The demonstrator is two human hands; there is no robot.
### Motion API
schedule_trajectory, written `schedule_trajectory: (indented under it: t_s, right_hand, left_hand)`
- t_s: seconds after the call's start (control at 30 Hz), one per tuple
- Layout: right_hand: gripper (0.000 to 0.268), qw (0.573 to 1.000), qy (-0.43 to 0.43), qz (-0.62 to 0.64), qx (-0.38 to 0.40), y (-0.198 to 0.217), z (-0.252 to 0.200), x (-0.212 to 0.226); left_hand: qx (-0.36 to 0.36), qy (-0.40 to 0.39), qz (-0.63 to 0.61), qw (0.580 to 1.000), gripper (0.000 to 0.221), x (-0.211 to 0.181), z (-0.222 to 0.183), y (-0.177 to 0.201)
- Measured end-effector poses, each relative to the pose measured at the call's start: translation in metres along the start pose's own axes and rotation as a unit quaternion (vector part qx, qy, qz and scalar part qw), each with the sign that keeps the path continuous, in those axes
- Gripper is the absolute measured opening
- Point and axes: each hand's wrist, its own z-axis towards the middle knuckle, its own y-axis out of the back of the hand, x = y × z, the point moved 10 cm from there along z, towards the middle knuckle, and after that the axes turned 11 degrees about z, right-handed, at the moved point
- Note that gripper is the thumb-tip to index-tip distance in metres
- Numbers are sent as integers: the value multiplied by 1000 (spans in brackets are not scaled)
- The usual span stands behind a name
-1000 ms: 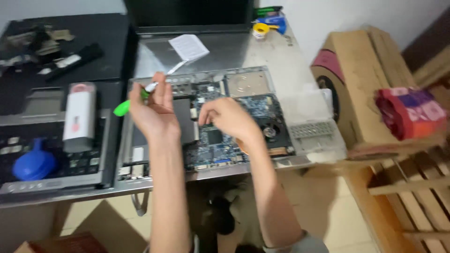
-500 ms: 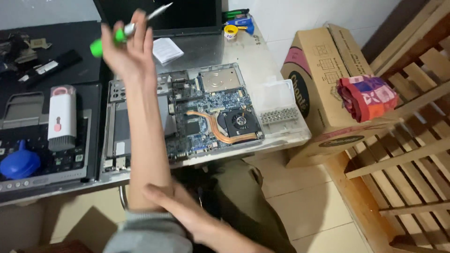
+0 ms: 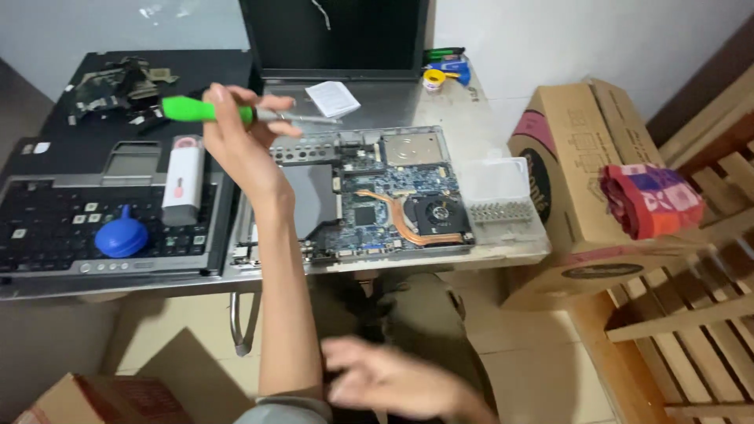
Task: Repairing a laptop by removing screws and cleaning internal components such as the heat sink.
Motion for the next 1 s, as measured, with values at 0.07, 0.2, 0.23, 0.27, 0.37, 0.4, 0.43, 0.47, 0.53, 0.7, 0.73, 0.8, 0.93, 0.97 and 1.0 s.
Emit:
schedule_trajectory:
  t_s: [0.07, 0.2, 0.23, 0.27, 0.37, 0.4, 0.43, 0.47, 0.53, 0.7, 0.73, 0.8, 0.93, 0.97, 1.0]
  right_hand:
    - [57, 996, 89, -12, -12, 33, -4, 63]
    - [45, 943, 109, -192, -250, 128, 0, 159]
    - [45, 943, 108, -193, -248, 145, 9, 160]
    - [26, 853, 175, -358, -336, 164, 4, 186]
    - [17, 750, 170, -496, -403, 228, 48, 202]
    - [30, 770, 102, -485, -402, 261, 73, 193]
    - [30, 771, 102, -486, -399, 256, 88, 194]
    - [46, 774, 112, -504, -366, 245, 107, 196]
    - [69, 778, 122, -523, -327, 235, 135, 190]
    - [67, 819, 104, -525, -207, 204, 142, 195]
    - [67, 819, 107, -525, -204, 155, 136, 218]
    - [87, 911, 215, -306, -173, 60, 93, 275]
    - [81, 789, 226, 551, 151, -12, 44, 300]
    - [80, 791, 233, 545, 149, -11, 44, 298]
    - [79, 793, 241, 540, 147, -12, 45, 295]
  left_hand:
    - [-18, 14, 14, 1000, 41, 14, -9, 16]
    - [-76, 111, 59, 989, 53, 105, -29, 54]
    - [-79, 111, 59, 989, 53, 105, -32, 55]
    - [-78, 128, 78, 986, 52, 108, -36, 56]
    - [-99, 120, 115, 981, 46, 103, -35, 68]
    - [-116, 97, 128, 980, 41, 98, -33, 73]
    - [-119, 96, 128, 980, 41, 96, -32, 78]
    - [-141, 103, 116, 978, 39, 96, -32, 87]
    - [-168, 108, 104, 974, 36, 101, -30, 106]
    - [-165, 271, -37, 948, 67, 163, -32, 128]
    - [-167, 267, -35, 948, 67, 158, -33, 129]
    - [-104, 303, -73, 944, 76, 159, -38, 109]
    - [-45, 340, -105, 933, 78, 175, -40, 91]
    - [-23, 339, -119, 933, 78, 178, -41, 87]
    - [-2, 338, -134, 931, 79, 181, -43, 83]
